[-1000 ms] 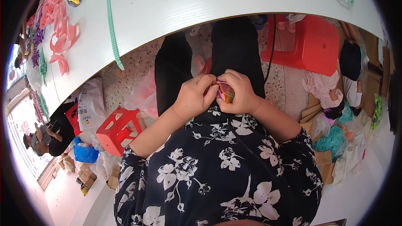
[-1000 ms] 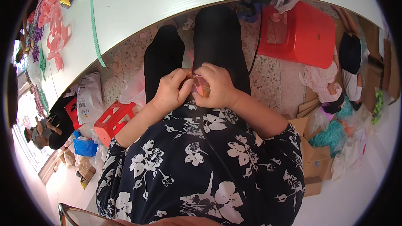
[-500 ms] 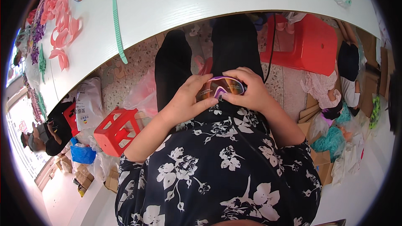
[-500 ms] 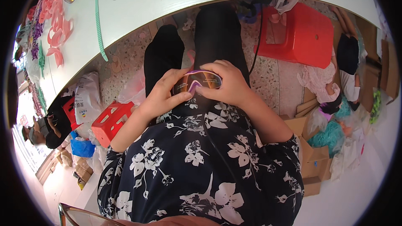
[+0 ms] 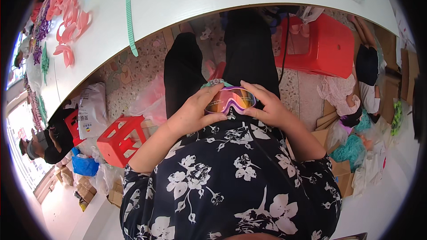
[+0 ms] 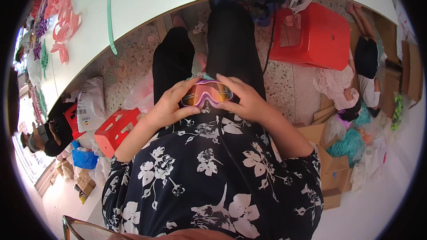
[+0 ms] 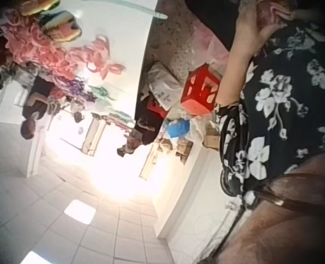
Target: Assembling components of swimming goggles in a workshop setting.
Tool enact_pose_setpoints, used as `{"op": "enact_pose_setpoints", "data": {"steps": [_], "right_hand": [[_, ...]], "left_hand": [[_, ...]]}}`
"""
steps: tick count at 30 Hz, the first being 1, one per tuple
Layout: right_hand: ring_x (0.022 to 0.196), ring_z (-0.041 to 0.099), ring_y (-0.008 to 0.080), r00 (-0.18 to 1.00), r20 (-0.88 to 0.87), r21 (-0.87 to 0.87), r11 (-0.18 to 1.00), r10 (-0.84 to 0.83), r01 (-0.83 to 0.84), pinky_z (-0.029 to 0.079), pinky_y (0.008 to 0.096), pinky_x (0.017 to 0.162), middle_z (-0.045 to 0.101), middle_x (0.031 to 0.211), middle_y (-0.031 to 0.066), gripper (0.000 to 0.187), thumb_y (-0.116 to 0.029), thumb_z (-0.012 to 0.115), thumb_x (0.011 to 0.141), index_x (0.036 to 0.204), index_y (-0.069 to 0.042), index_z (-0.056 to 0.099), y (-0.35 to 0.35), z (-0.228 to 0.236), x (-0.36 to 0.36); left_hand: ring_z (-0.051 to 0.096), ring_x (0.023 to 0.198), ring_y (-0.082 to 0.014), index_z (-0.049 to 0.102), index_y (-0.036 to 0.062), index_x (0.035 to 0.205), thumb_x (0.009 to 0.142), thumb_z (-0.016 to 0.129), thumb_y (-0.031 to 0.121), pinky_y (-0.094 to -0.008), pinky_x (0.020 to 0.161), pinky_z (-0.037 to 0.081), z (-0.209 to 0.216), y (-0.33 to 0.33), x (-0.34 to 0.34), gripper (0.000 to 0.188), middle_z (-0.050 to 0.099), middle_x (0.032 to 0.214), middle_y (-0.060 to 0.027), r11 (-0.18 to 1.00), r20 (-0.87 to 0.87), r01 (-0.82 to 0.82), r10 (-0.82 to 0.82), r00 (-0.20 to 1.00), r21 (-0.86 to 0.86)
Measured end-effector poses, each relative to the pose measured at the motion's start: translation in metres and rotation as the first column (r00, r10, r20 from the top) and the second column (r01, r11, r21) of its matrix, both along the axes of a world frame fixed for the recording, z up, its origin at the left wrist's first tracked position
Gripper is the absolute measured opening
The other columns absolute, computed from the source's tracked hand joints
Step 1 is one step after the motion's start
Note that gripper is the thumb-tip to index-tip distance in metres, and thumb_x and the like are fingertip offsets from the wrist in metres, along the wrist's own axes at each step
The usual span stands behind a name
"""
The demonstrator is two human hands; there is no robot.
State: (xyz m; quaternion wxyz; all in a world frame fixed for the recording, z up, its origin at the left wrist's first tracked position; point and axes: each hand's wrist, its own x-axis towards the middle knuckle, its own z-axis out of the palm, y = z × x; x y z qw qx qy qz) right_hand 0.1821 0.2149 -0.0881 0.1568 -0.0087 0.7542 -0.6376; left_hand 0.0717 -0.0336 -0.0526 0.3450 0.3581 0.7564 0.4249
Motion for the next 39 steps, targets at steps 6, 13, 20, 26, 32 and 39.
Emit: {"op": "enact_pose_setpoints", "data": {"steps": [6, 13, 20, 26, 32, 39], "right_hand": [[0.123, 0.054, 0.0223, 0.999, -0.011, -0.14, 0.989, -0.039, 0.037, 0.041, 0.0342, 0.105, 0.056, 0.13, 0.0163, 0.069, -0.016, 0.075, 0.086, 0.144, 0.002, 0.044, -0.002, -0.004, 0.005], [0.108, 0.061, 0.0191, 0.938, -0.001, -0.22, 0.915, -0.346, 0.337, 0.047, 0.0311, 0.094, 0.061, 0.117, 0.014, 0.056, -0.009, 0.076, 0.081, 0.13, 0.003, 0.053, -0.025, -0.006, 0.003], [0.081, 0.068, 0.0225, 0.758, -0.426, 0.023, 0.832, -0.494, 0.555, 0.055, 0.032, 0.073, 0.065, 0.094, 0.0147, 0.046, -0.014, 0.081, 0.07, 0.108, 0.001, 0.059, -0.039, -0.013, -0.019], [0.087, 0.061, 0.0167, 0.821, -0.275, -0.012, 0.856, -0.5, 0.517, 0.051, 0.0289, 0.08, 0.061, 0.1, 0.0105, 0.048, -0.007, 0.075, 0.071, 0.114, 0.001, 0.056, -0.045, -0.032, -0.007], [0.086, 0.067, 0.0176, 0.833, -0.185, 0.02, 0.845, -0.522, 0.534, 0.054, 0.0305, 0.077, 0.067, 0.094, 0.0103, 0.042, -0.017, 0.08, 0.077, 0.109, -0.001, 0.059, -0.045, -0.026, -0.023], [0.104, 0.062, 0.0164, 0.92, -0.041, -0.206, 0.904, -0.39, 0.374, 0.049, 0.0299, 0.09, 0.065, 0.11, 0.0098, 0.029, -0.016, 0.065, 0.094, 0.117, 0.001, 0.062, -0.016, 0.001, -0.038]], "left_hand": [[0.063, 0.107, -0.0347, 0.048, -0.0035, 0.138, 0.082, 0.08, 0.025, -0.0383, 0.093, 0.051, 0.002, 0.006, 0.011, 0.071, 0.06, 0.12, -0.0219, 0.995, -0.002, -0.091, 0.091, 0.996, 0.04], [0.065, 0.097, -0.0348, 0.052, -0.0043, 0.131, 0.08, 0.078, 0.017, -0.0386, 0.085, 0.053, -0.001, 0.019, 0.014, 0.06, 0.062, 0.112, -0.0214, 0.979, -0.114, -0.174, 0.185, 0.976, 0.104], [0.062, 0.078, -0.0349, 0.056, -0.0026, 0.113, 0.069, 0.072, 0.012, -0.0411, 0.068, 0.051, -0.012, 0.049, 0.013, 0.049, 0.061, 0.093, -0.0182, 0.94, -0.452, -0.246, 0.33, 0.829, 0.235], [0.064, 0.078, -0.0347, 0.057, -0.0028, 0.111, 0.069, 0.072, 0.012, -0.0412, 0.069, 0.052, -0.026, 0.047, 0.023, 0.047, 0.062, 0.091, -0.017, 0.938, -0.44, -0.278, 0.343, 0.83, 0.207], [0.066, 0.081, -0.0332, 0.059, -0.0008, 0.113, 0.072, 0.075, 0.016, -0.0403, 0.072, 0.054, -0.021, 0.046, 0.008, 0.046, 0.064, 0.095, -0.0175, 0.936, -0.302, -0.353, 0.34, 0.891, 0.011], [0.067, 0.098, -0.0323, 0.06, 0.0006, 0.12, 0.078, 0.078, 0.017, -0.0381, 0.083, 0.055, 0.003, 0.026, -0.022, 0.049, 0.065, 0.109, -0.0187, 0.961, -0.138, -0.275, 0.275, 0.951, 0.021]]}}
